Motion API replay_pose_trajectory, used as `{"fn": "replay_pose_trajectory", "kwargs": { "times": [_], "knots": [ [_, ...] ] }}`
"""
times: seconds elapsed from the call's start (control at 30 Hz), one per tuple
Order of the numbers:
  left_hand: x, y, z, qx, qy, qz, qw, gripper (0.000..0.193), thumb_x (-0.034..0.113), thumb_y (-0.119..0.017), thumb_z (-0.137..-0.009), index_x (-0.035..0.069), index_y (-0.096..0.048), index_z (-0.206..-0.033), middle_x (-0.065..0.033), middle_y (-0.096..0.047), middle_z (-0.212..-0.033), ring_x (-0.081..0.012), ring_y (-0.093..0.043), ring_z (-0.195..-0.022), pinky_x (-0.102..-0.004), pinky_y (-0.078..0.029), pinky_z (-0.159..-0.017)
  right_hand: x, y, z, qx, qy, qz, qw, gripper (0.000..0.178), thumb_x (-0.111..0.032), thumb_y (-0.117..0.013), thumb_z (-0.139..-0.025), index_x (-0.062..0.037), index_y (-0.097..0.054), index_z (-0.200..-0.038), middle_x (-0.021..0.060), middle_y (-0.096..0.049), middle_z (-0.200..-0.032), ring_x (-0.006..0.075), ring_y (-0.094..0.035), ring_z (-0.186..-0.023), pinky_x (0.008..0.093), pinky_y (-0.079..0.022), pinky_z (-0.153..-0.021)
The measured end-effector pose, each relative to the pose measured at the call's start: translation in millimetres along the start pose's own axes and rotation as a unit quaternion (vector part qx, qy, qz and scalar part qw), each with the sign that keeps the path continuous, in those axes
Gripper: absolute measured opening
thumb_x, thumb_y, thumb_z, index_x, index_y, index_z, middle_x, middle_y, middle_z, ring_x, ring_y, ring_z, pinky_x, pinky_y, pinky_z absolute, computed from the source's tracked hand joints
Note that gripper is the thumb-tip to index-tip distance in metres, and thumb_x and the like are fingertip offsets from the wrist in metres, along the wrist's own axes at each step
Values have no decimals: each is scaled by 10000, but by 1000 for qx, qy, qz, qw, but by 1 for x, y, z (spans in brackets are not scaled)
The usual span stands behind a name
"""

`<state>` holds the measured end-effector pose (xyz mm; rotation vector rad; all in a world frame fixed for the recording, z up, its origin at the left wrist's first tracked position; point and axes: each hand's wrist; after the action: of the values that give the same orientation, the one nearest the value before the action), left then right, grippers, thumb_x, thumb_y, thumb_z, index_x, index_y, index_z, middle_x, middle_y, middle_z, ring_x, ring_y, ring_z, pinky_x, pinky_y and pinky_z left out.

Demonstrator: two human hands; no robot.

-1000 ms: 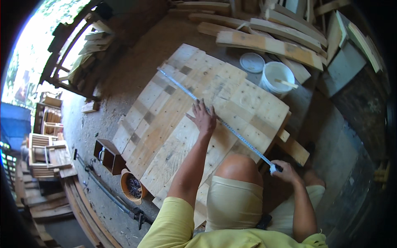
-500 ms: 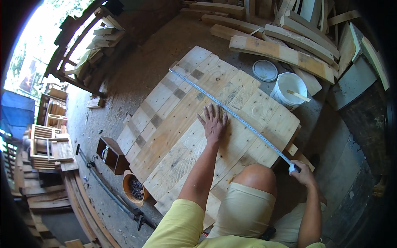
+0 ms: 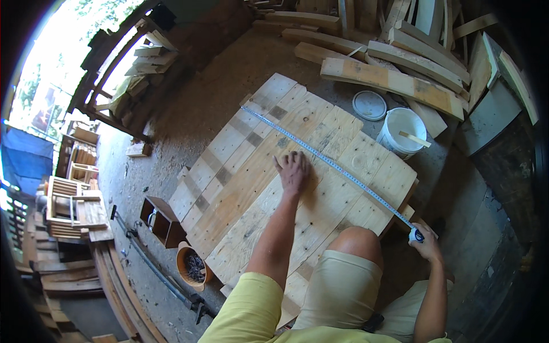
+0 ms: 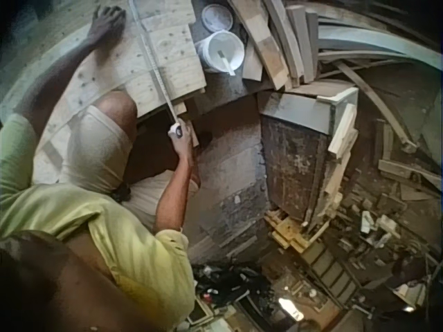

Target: The person arranges wooden planks on a workbench, measures the assembled structure with a tape measure, and adjusts the planks to align them. The person then lifts and repositions the assembled wooden structure.

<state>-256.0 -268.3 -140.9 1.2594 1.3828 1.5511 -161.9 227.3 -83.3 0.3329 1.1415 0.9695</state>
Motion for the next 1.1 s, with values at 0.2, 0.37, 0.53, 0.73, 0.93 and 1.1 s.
{"fn": "replay_pose_trajectory", "kwargs": {
  "times": [0.2,0.37,0.53,0.73,0.93,1.1],
  "knots": [
    [-57,-8,-33,179,3,-22,984,525,422,-542,-947,116,-530,-1374,-140,-488,-1420,-332,-404,-1359,-530,-178,-1188,1,2,-2,-15,20,-21,999,672,-105,-762,-727,-99,-571,-1371,163,-592,-1274,334,-570,-1212,378,-437,-1054],
    [-54,-5,-24,210,-47,-10,976,518,424,-569,-930,123,-567,-1351,-146,-511,-1385,-330,-399,-1359,-523,-212,-1163,-10,1,-5,-51,-15,-43,998,668,-79,-759,-722,-89,-576,-1364,154,-593,-1272,324,-568,-1213,370,-427,-1061],
    [-35,15,-14,169,-94,13,981,438,411,-631,-890,151,-669,-1240,-108,-570,-1145,-284,-492,-1163,-457,-313,-1029,12,-6,-2,-21,7,-51,998,669,-70,-761,-716,-79,-577,-1359,158,-596,-1247,322,-574,-1196,376,-431,-1049],
    [-40,20,-20,97,-197,22,975,361,406,-648,-888,212,-686,-1190,-80,-560,-987,-265,-522,-1024,-440,-358,-931,4,-6,-5,-26,9,-39,999,667,-65,-760,-712,-77,-579,-1355,160,-596,-1225,322,-580,-1171,373,-437,-1039],
    [-36,20,-19,86,-195,17,977,343,407,-627,-910,216,-679,-1191,-80,-564,-992,-265,-525,-1033,-439,-359,-946,-15,-2,-2,-25,8,-17,1000,665,-74,-757,-708,-75,-583,-1350,162,-605,-1236,325,-590,-1166,362,-443,-1029],
    [-32,22,-18,75,-188,22,979,377,420,-627,-909,219,-669,-1225,-83,-569,-1011,-266,-526,-1051,-435,-358,-958,4,-5,-2,-28,-4,-59,998,661,-79,-744,-708,-68,-580,-1348,164,-604,-1254,322,-589,-1173,362,-439,-1035]
  ]
}}
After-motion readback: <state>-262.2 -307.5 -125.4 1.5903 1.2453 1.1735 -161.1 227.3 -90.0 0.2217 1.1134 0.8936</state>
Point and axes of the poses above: each hand's wrist, its own z-axis away from the middle knuckle, its own y-axis out of the back of the hand, x = y × z
